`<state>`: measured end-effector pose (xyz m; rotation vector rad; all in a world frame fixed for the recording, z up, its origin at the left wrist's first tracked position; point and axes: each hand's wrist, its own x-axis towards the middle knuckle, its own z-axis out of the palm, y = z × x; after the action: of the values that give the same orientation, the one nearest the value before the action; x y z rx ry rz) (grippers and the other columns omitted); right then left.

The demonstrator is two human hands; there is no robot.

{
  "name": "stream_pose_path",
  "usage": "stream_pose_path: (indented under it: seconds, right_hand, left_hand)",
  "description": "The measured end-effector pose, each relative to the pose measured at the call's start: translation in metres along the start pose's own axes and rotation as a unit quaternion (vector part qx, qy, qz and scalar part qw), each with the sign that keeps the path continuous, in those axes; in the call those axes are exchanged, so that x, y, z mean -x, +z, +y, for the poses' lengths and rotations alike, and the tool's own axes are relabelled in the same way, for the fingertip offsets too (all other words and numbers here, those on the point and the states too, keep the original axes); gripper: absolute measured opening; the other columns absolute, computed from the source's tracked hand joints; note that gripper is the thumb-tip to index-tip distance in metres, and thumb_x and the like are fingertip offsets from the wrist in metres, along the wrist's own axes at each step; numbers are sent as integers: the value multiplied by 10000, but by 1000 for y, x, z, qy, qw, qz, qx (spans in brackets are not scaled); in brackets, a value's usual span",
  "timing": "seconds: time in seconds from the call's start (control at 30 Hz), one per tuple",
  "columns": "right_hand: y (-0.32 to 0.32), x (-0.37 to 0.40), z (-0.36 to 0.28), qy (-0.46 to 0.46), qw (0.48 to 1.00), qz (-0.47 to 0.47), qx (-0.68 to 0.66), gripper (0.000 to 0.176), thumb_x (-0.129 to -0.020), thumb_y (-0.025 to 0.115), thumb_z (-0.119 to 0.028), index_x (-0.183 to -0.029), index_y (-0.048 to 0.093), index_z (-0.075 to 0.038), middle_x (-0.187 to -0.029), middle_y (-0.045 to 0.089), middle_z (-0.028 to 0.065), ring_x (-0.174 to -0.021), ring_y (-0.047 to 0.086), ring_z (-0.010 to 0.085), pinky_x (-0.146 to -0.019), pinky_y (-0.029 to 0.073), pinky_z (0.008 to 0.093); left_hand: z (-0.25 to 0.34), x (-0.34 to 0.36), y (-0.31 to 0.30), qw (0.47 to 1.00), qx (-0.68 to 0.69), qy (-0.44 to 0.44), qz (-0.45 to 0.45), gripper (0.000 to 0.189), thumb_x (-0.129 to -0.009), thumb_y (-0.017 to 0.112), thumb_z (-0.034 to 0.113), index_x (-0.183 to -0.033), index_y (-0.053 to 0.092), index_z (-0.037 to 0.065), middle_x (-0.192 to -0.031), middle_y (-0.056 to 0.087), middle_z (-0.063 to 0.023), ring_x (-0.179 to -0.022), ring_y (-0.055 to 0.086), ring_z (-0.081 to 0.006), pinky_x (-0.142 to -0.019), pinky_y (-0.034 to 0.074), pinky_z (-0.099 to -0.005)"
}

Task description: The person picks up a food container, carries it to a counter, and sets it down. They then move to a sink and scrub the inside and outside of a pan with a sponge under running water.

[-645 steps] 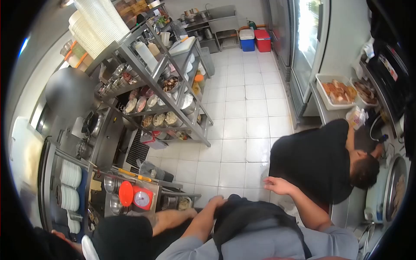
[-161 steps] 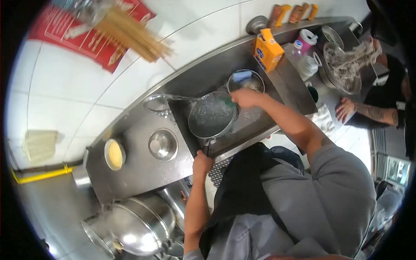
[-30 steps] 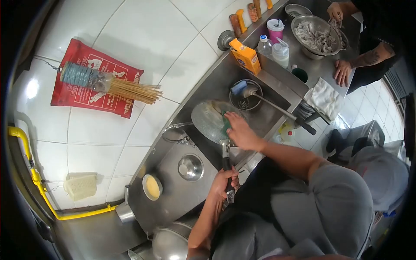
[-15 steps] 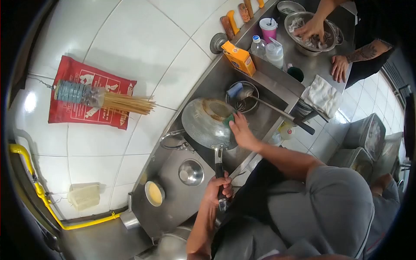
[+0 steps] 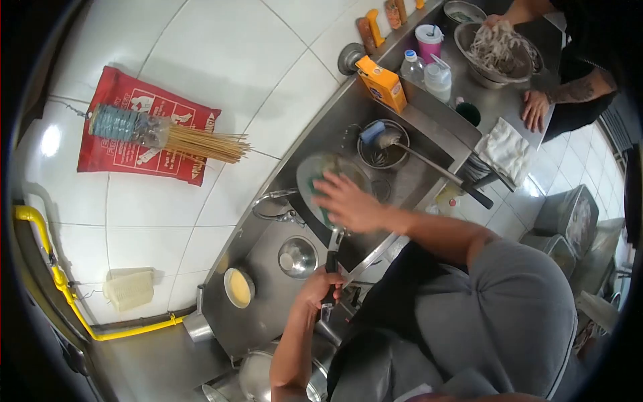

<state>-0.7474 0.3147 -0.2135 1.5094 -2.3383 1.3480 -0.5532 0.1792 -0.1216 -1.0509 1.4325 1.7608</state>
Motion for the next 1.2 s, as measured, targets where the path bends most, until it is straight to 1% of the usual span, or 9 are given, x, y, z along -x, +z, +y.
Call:
stream_pose_path:
  seconds: [0.1, 0.2, 0.37, 0.5, 0.67, 0.77, 0.87, 1.03, 1.2]
  right_hand:
    - [9, 22, 3, -28, 997, -53, 54, 463, -959, 502, -316, -1371, 487, -108, -1512, 326, 161, -1430, 226, 407, -1140, 234, 567]
    - [41, -17, 75, 121, 983, 19, -133, 463, -969, 481, -352, -1360, 496, -105, -1518, 319, 150, -1434, 226, 392, -1127, 246, 583]
    - [48, 58, 1, 21, 996, -22, 88, 442, -1002, 401, -271, -1364, 485, -32, -1438, 405, 250, -1363, 328, 437, -1120, 296, 488]
    - [77, 6, 79, 184, 975, -9, -126, 459, -997, 422, -266, -1366, 461, 5, -1421, 415, 257, -1358, 340, 422, -1140, 264, 489]
    - [73, 55, 28, 66, 992, -61, 83, 480, -971, 477, -312, -1384, 473, -66, -1467, 382, 199, -1398, 288, 412, -1130, 262, 541]
    - [77, 34, 44, 26, 990, -128, 48, 456, -983, 472, -323, -1369, 504, -83, -1491, 363, 180, -1414, 266, 405, -1132, 253, 547]
    - [136, 0, 104, 135, 976, -97, -137, 437, -994, 465, -315, -1363, 512, -87, -1514, 336, 163, -1421, 255, 397, -1136, 240, 553]
    - [126, 31, 20, -63, 990, -121, 28, 439, -1015, 409, -289, -1381, 471, -53, -1441, 427, 219, -1390, 303, 413, -1151, 245, 485]
    - [182, -12, 50, 100, 977, -118, -147, 456, -979, 477, -262, -1376, 465, -38, -1507, 310, 228, -1398, 250, 458, -1126, 246, 567]
  left_hand:
    - [-14, -11, -2, 1000, -24, -11, 4, 179, -780, 646, 17, -842, 485, 62, -624, 488, -46, -430, 473, -154, -409, 405, -318]
    - [-22, -15, -3, 996, -85, -12, -12, 161, -786, 639, 13, -811, 486, 58, -637, 491, -49, -443, 489, -155, -423, 429, -322]
    - [-34, -46, -9, 995, -102, -3, -8, 137, -766, 628, 86, -676, 540, 31, -570, 534, -56, -466, 529, -162, -443, 419, -312]
    - [-45, -64, -14, 985, -171, 2, -14, 144, -741, 626, 95, -646, 551, 17, -565, 550, -65, -465, 538, -167, -446, 418, -317]
    - [-58, -85, -26, 983, -178, -40, -2, 110, -720, 620, 53, -645, 548, 16, -551, 540, -69, -450, 540, -177, -429, 419, -330]
    - [-56, -73, -37, 980, -198, -16, 5, 89, -711, 610, 23, -651, 548, 4, -547, 535, -77, -439, 538, -186, -411, 413, -338]
    - [-67, -65, -58, 967, -238, -74, 58, 67, -708, 607, 20, -672, 563, -15, -552, 546, -98, -433, 544, -200, -400, 411, -353]
    - [-93, -55, -78, 944, -293, -90, 120, 87, -720, 598, 26, -703, 571, -55, -567, 576, -136, -436, 564, -247, -397, 437, -403]
    - [-117, -58, -78, 962, -225, -78, 137, 168, -735, 606, 78, -695, 564, -80, -592, 603, -155, -459, 606, -260, -432, 471, -395]
